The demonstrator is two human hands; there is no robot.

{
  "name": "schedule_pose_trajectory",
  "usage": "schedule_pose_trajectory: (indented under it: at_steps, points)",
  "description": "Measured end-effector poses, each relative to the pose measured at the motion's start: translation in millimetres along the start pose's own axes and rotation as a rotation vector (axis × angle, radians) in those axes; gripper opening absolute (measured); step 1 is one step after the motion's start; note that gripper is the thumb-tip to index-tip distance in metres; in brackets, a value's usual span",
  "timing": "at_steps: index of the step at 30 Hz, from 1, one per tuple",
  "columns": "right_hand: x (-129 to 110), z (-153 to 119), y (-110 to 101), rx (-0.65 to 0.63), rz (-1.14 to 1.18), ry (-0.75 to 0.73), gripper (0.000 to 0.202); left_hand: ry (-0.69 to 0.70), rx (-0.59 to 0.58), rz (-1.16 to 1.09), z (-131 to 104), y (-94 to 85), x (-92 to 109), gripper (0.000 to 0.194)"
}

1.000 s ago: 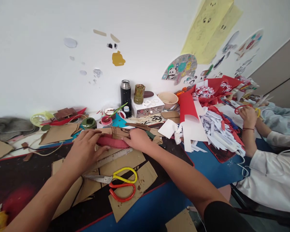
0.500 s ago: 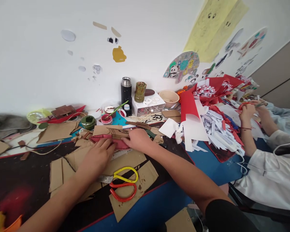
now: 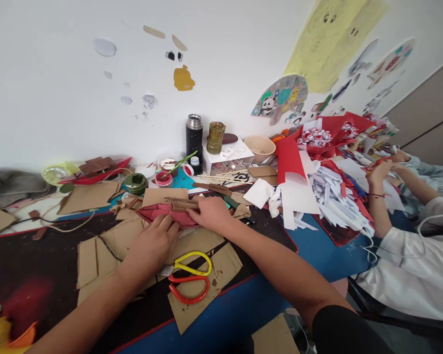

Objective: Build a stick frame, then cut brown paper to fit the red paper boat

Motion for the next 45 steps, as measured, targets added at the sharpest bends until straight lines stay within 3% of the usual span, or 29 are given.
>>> schedule_pose_trajectory:
  at_steps: [9,22,37,45]
  points:
    - [8,2,-3,0.028,0.057,-0.02,0.049,-0.002,0.092,0.053,1,-5.7,-5,0.026]
    - [1,-10,1,0.05,0.007,-0.085,0.038,-0.094,0.229,-0.051,1,-2.5,-16,0.026]
    - [0,1,0,0.042,-0.019,-0.026,0.05,-0.057,0.208,-0.033,-1,-0.9,-15,0.027]
    - [-3,0,-8,0.017,-0.03,-0.044,0.044,-0.044,0.278,-0.157,-3,1.4,-24,0.032]
Point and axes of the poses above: each hand's wrist, its own z-axis towards the middle knuckle, its own y-axis out of the palm, x = y × z, the point moved 4 cm from there along z, towards the middle knuckle, and after that the axes turned 11 degrees about y, right-handed, at the moved point
